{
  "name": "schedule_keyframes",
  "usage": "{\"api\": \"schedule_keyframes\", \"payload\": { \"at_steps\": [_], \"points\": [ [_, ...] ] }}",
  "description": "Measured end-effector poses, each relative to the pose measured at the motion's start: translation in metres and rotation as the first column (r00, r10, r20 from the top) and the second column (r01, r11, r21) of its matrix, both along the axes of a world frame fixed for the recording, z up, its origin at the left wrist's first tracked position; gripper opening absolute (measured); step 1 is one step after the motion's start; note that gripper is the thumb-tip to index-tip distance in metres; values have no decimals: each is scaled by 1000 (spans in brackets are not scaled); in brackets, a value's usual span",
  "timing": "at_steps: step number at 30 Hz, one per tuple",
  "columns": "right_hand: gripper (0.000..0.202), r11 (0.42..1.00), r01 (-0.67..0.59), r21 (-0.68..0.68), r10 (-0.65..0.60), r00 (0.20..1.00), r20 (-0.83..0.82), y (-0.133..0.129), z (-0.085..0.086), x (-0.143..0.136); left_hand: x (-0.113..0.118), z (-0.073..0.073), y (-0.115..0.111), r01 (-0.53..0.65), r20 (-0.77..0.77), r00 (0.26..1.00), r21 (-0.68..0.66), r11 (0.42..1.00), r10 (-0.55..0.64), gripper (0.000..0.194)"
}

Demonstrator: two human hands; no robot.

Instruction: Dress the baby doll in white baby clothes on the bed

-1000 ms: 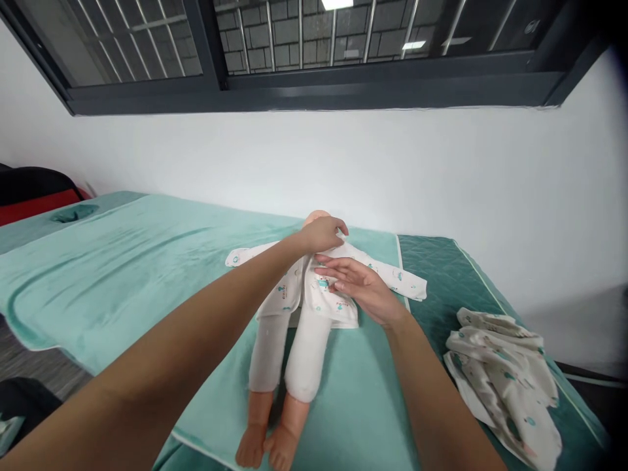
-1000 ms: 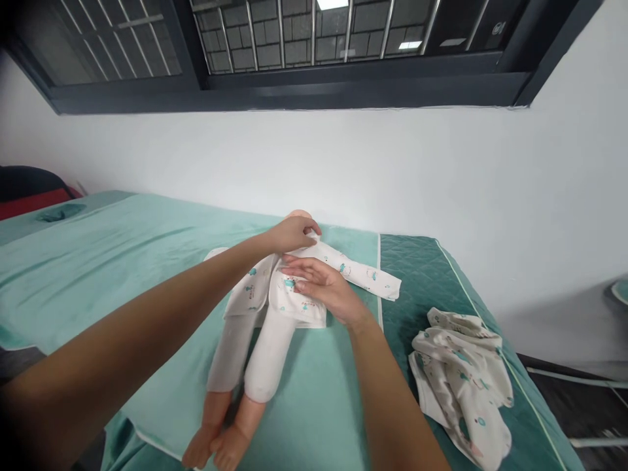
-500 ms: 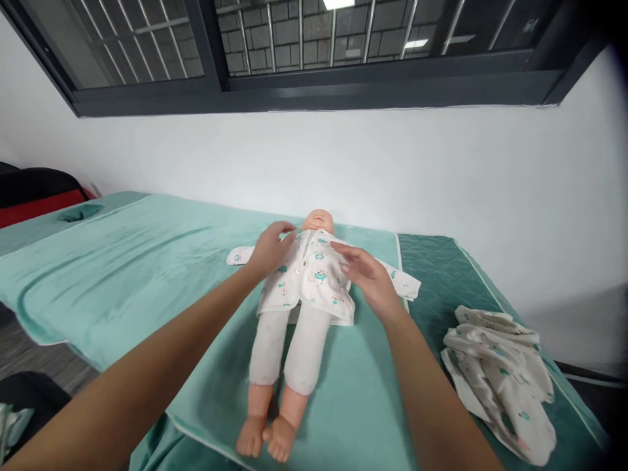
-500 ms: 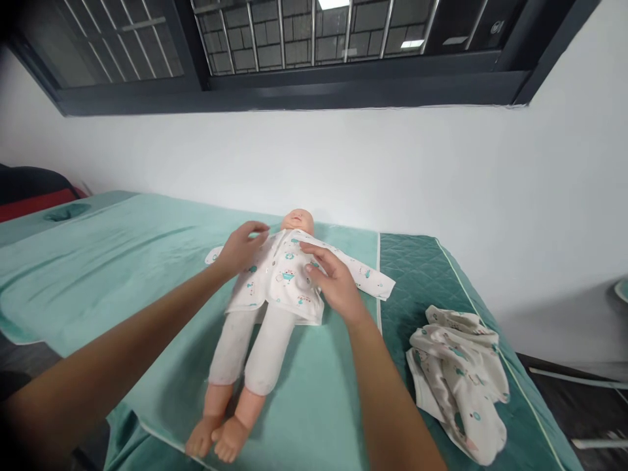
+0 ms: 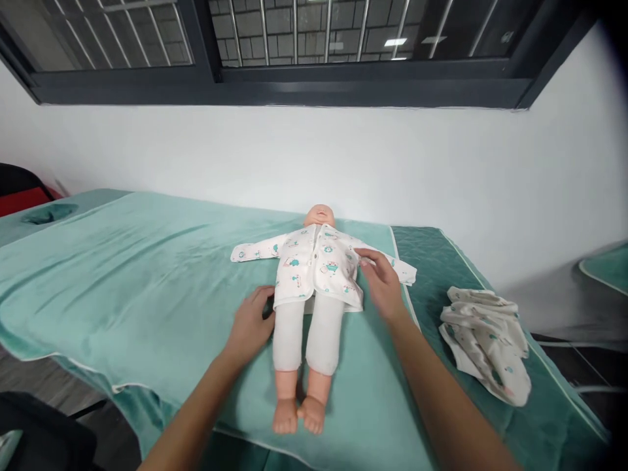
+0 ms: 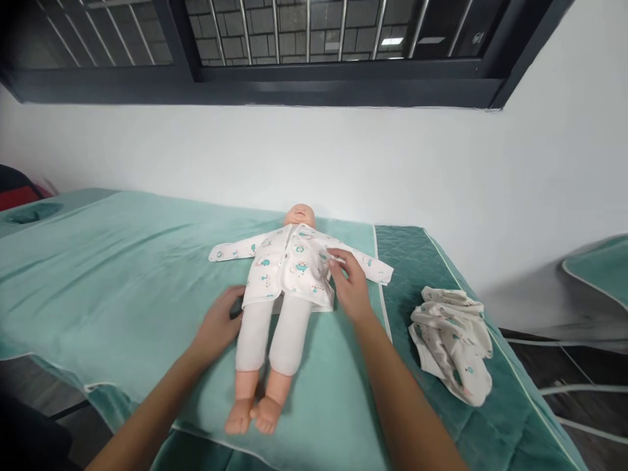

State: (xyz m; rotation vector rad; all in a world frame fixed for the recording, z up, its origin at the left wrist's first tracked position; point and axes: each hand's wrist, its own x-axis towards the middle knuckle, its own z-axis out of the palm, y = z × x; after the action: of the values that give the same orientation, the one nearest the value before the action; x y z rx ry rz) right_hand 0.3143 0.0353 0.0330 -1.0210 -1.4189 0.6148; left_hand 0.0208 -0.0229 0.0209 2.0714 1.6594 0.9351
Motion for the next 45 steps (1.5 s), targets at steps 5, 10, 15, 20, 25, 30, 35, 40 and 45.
{"api": "schedule_keyframes", "payload": {
  "at_steps": [5, 10, 15, 20, 25, 30, 35, 40, 45],
  "points": [
    [33, 964, 160, -214, -113, 970, 218, -61, -28, 12, -3, -8, 4, 6, -127, 992, 63, 998, 2, 27],
    [34, 967, 236, -98, -134, 793, 594, -95, -35, -2, -7, -11, 6, 46, -178, 983, 55, 997, -36, 21],
    [33, 926, 373, -59, -201, 619, 760, -81, -29, -19, -10, -14, 6, 87, -194, 978, 78, 993, -70, 16],
    [21, 855, 519, -12, -271, 466, 842, -72, -29, -37, -10, -18, 7, 91, -163, 985, 170, 981, -64, 16],
    [32, 872, 490, -17, -282, 530, 800, -84, -34, -43, -10, -17, 2, 25, 87, 995, 201, 979, -43, 13],
    [27, 850, 527, 6, -343, 545, 765, -92, -35, -43, -13, -19, -4, -70, 54, 997, 252, 965, 59, 14],
    [50, 906, 404, 128, -388, 672, 631, -90, -36, -42, -12, -21, -4, -75, 7, 997, 259, 963, 75, 9],
    [63, 932, 256, 258, -362, 711, 603, -84, -29, -45, -12, -22, -1, -87, 121, 991, 274, 958, 55, 14],
    [61, 951, 113, 287, -295, 608, 738, -65, -2, -54, -14, -23, -1, -45, 141, 990, 246, 968, 10, 19]
  ]
}}
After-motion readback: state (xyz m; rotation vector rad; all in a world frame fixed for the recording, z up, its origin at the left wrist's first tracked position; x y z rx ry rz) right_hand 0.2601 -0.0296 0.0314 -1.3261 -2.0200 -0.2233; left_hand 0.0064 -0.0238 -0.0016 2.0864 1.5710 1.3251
